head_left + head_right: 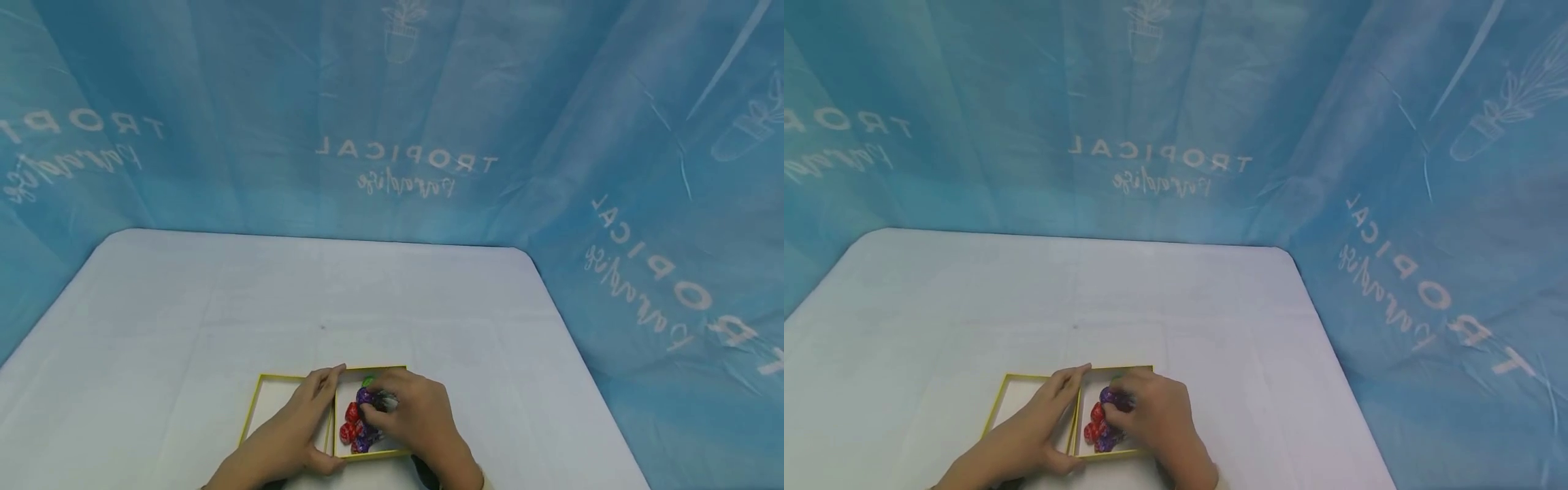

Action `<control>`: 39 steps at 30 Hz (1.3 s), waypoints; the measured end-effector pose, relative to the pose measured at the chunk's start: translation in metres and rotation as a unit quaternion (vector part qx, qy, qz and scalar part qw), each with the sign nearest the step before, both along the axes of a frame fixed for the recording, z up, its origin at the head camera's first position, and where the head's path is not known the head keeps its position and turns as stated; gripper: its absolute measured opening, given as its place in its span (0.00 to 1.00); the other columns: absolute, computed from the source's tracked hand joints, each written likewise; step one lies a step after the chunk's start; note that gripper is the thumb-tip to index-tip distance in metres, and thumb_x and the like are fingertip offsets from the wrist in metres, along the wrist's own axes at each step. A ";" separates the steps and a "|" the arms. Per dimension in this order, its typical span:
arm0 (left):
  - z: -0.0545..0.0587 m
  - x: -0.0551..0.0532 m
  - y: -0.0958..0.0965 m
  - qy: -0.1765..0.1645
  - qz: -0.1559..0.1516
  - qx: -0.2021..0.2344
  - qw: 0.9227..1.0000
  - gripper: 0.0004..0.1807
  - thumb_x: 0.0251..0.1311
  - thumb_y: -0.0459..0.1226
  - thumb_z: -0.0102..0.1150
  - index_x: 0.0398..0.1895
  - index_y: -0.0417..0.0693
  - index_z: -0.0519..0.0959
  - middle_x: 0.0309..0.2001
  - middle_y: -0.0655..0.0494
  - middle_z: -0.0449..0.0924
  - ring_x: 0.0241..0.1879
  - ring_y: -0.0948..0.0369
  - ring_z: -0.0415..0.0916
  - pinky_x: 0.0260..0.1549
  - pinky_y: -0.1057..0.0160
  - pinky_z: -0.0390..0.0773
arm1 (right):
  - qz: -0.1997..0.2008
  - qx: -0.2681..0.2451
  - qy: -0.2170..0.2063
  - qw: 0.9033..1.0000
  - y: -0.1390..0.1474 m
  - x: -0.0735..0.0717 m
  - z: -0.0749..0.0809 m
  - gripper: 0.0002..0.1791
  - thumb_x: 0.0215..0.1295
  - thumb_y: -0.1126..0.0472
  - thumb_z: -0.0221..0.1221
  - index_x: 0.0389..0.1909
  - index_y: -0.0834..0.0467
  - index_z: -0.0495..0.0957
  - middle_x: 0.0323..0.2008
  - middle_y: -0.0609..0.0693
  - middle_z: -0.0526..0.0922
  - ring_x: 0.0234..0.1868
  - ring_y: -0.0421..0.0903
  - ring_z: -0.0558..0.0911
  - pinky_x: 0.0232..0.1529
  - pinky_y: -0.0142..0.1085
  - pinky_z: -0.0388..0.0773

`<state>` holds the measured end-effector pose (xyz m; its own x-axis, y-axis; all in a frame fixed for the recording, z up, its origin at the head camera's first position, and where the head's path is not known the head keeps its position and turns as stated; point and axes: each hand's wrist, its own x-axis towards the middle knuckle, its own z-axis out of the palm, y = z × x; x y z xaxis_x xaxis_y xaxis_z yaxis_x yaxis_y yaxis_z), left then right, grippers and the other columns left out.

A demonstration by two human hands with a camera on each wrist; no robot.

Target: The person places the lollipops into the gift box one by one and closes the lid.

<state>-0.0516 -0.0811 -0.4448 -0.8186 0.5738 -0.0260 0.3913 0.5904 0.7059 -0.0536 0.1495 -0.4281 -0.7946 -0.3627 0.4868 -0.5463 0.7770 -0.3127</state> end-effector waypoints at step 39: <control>-0.002 -0.004 0.000 -0.015 0.006 -0.002 1.000 0.69 0.42 0.59 0.78 0.82 0.51 0.46 0.72 0.49 0.55 0.72 0.47 0.57 0.61 0.42 0.71 | 0.013 0.085 -0.123 0.989 0.002 0.000 0.006 0.09 0.50 0.49 0.76 0.29 0.46 0.89 0.32 0.34 0.87 0.30 0.29 0.82 0.28 0.22 0.74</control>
